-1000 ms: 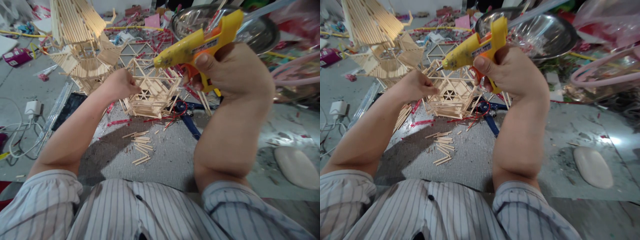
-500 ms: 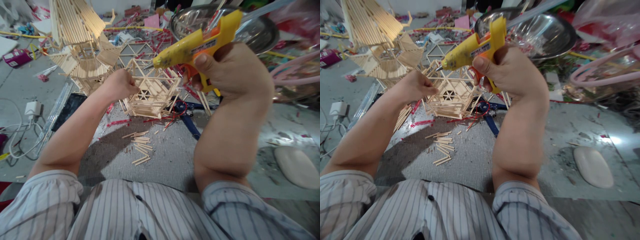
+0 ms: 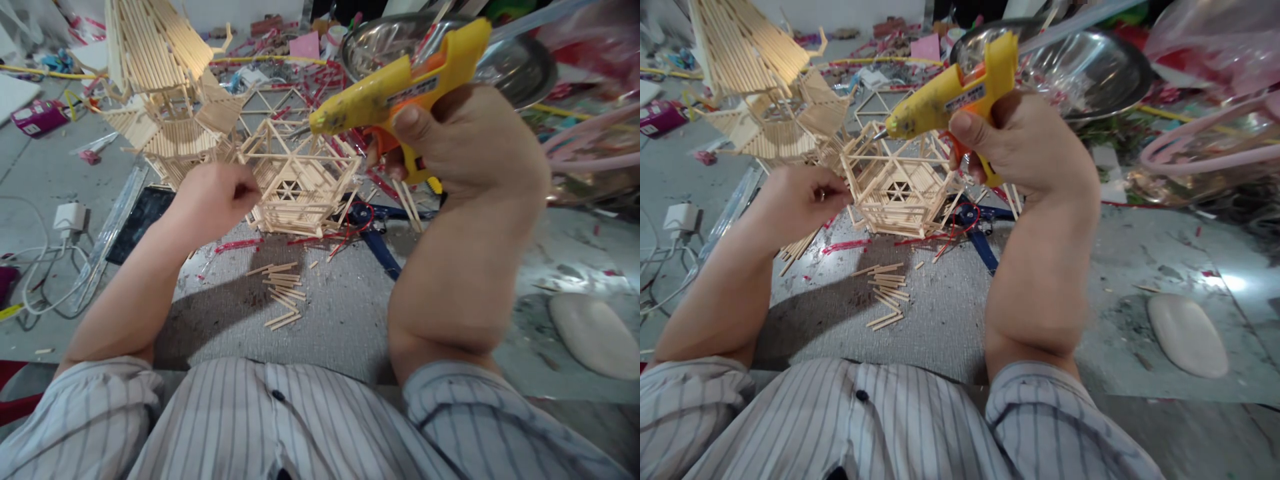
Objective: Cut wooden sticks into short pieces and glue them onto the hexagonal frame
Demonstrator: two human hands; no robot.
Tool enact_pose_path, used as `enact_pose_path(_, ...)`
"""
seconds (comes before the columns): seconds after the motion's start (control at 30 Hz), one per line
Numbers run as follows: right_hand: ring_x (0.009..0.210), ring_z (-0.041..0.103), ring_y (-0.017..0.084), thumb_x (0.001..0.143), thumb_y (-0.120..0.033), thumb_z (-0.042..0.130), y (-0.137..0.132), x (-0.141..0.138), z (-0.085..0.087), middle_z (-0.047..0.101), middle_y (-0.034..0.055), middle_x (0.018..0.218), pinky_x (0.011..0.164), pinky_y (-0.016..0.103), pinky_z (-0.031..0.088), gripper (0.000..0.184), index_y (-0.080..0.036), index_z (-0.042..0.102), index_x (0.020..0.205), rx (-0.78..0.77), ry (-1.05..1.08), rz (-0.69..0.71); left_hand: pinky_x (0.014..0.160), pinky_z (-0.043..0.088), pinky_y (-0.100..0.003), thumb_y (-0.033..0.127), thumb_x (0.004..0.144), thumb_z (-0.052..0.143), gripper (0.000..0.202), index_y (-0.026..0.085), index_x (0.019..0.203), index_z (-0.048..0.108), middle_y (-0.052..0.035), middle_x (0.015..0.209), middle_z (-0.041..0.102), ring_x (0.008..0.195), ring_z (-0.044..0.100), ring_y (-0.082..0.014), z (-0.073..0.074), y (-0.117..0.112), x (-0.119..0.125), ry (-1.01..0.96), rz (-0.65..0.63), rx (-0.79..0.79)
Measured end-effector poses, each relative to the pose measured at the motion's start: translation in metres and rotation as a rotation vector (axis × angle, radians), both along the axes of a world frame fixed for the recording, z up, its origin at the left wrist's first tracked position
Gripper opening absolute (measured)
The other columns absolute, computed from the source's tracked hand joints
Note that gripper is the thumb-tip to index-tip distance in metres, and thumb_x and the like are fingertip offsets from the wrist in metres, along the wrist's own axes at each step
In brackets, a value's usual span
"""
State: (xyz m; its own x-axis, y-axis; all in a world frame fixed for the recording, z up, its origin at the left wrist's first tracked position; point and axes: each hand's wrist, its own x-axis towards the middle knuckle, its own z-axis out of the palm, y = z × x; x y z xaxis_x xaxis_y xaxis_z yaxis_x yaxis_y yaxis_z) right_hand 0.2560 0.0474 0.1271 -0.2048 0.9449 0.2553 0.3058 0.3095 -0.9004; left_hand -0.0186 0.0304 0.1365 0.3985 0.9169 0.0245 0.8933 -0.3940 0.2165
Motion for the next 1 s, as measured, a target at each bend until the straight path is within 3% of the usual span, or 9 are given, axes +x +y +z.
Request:
enact_pose_path(0.13, 0.039, 0.046, 0.005, 0.060, -0.079, 0.076, -0.003, -0.001, 0.004, 0.059, -0.0025, 0.057, 0.034, 0.022, 0.028, 0.061, -0.021, 0.064, 0.073, 0.008, 0.041, 0.023, 0.074, 0.048, -0.032, 0.024, 0.093, 0.044, 0.030, 0.018, 0.091, 0.073, -0.0088, 0.093, 0.077, 0.087, 0.071, -0.0226, -0.007, -0.033, -0.001, 0.342, -0.240, -0.216)
enact_pose_path(0.27, 0.038, 0.046, 0.005, 0.061, -0.077, 0.077, -0.005, -0.003, 0.005, 0.061, -0.0026, 0.058, 0.034, 0.021, 0.029, 0.059, -0.021, 0.065, 0.074, 0.002, 0.061, 0.042, 0.070, 0.049, -0.035, 0.020, 0.094, 0.042, 0.032, 0.015, 0.094, 0.073, -0.0141, 0.093, 0.077, 0.089, 0.073, -0.0284, -0.025, -0.044, 0.003, 0.483, -0.382, -0.225)
enact_pose_path(0.43, 0.038, 0.046, 0.005, 0.060, -0.079, 0.077, -0.005, -0.002, 0.004, 0.059, -0.0022, 0.057, 0.034, 0.020, 0.029, 0.063, -0.019, 0.063, 0.073, -0.002, 0.058, 0.031, 0.065, 0.048, -0.035, 0.013, 0.091, 0.043, 0.033, 0.012, 0.101, 0.075, -0.0157, 0.091, 0.077, 0.092, 0.075, -0.0318, -0.047, -0.042, 0.006, 0.519, -0.430, -0.238)
enact_pose_path(0.57, 0.038, 0.045, 0.005, 0.060, -0.079, 0.077, -0.003, -0.001, 0.003, 0.058, -0.0027, 0.058, 0.033, 0.021, 0.028, 0.063, -0.019, 0.062, 0.075, 0.011, 0.073, 0.008, 0.062, 0.048, -0.034, 0.011, 0.091, 0.043, 0.034, 0.015, 0.103, 0.075, -0.0141, 0.093, 0.078, 0.090, 0.076, -0.0299, -0.054, -0.039, 0.008, 0.503, -0.417, -0.279)
enact_pose_path(0.83, 0.040, 0.045, 0.005, 0.059, -0.080, 0.076, -0.001, 0.000, 0.001, 0.061, -0.0011, 0.060, 0.034, 0.020, 0.030, 0.065, -0.018, 0.061, 0.071, -0.068, 0.021, 0.030, 0.068, 0.051, -0.033, 0.010, 0.084, 0.047, 0.034, 0.015, 0.102, 0.076, -0.0149, 0.093, 0.078, 0.092, 0.075, -0.0273, -0.060, -0.035, 0.006, 0.515, -0.473, -0.296)
enact_pose_path(1.0, 0.041, 0.046, 0.003, 0.058, -0.081, 0.074, 0.000, -0.004, -0.001, 0.060, -0.0026, 0.060, 0.036, 0.017, 0.033, 0.068, -0.016, 0.058, 0.072, -0.115, -0.020, 0.089, 0.071, 0.050, -0.033, 0.010, 0.083, 0.048, 0.033, 0.011, 0.104, 0.074, -0.0171, 0.096, 0.077, 0.091, 0.074, -0.0273, -0.048, -0.033, 0.008, 0.521, -0.458, -0.372)
